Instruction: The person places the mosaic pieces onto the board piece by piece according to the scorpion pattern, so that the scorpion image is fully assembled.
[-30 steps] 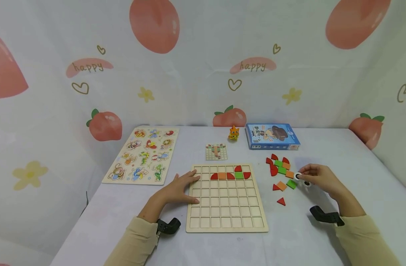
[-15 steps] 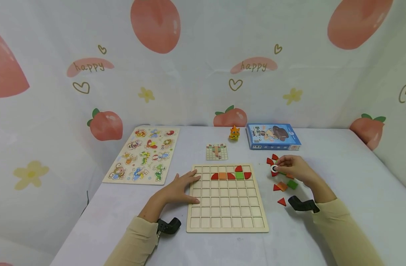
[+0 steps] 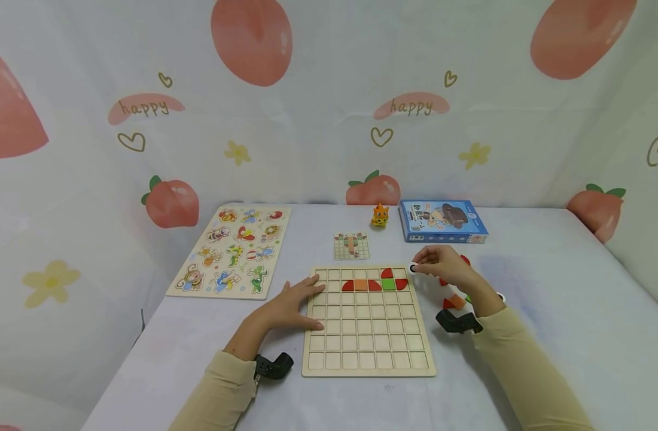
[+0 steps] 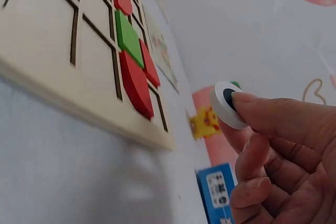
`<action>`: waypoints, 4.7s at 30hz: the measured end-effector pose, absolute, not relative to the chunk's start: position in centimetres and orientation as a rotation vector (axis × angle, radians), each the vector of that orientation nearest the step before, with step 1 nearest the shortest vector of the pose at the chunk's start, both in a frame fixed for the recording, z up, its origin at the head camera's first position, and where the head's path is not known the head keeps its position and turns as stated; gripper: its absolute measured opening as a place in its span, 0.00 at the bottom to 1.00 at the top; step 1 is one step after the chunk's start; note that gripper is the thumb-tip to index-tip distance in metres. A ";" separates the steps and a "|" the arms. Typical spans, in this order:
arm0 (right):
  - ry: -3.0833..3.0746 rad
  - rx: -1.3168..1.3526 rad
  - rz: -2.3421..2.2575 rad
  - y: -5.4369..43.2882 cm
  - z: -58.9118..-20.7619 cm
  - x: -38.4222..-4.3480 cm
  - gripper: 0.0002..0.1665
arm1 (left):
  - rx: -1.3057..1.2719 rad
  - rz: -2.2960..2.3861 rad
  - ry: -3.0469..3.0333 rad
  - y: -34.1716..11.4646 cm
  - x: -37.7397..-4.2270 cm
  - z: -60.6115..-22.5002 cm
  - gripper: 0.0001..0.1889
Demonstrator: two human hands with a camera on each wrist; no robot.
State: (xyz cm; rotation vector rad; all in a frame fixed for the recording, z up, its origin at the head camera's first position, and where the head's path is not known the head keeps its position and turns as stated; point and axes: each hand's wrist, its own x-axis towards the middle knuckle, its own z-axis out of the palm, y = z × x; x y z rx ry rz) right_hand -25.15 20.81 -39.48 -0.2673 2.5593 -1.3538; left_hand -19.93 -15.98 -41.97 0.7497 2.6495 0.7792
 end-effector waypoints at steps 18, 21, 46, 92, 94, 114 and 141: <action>2.484 -0.310 -1.412 16.2 -40.2 -26.8 0.13 | 0.740 0.773 2.649 -15.9 -19.8 -41.8 0.45; 2.473 -0.295 -1.421 15.5 -40.3 -27.0 0.13 | 0.739 0.778 2.645 -15.9 -19.8 -41.7 0.45; 2.449 -0.350 -1.330 13.0 -41.6 -28.3 0.08 | 0.751 0.766 2.652 -15.9 -20.0 -42.0 0.45; 2.585 -0.330 -1.209 14.4 -40.6 -27.8 0.12 | 0.738 0.748 2.655 -15.9 -20.0 -41.9 0.45; 2.592 -0.316 -1.207 14.8 -40.5 -27.7 0.12 | 0.741 0.750 2.652 -16.0 -20.0 -41.9 0.45; 2.637 -0.237 -1.221 20.9 -39.7 -26.3 0.20 | 0.723 0.778 2.637 -15.9 -19.8 -41.6 0.45; 2.723 0.045 -1.111 29.6 -39.7 -22.1 0.33 | 0.707 0.788 2.625 -16.0 -19.9 -41.9 0.45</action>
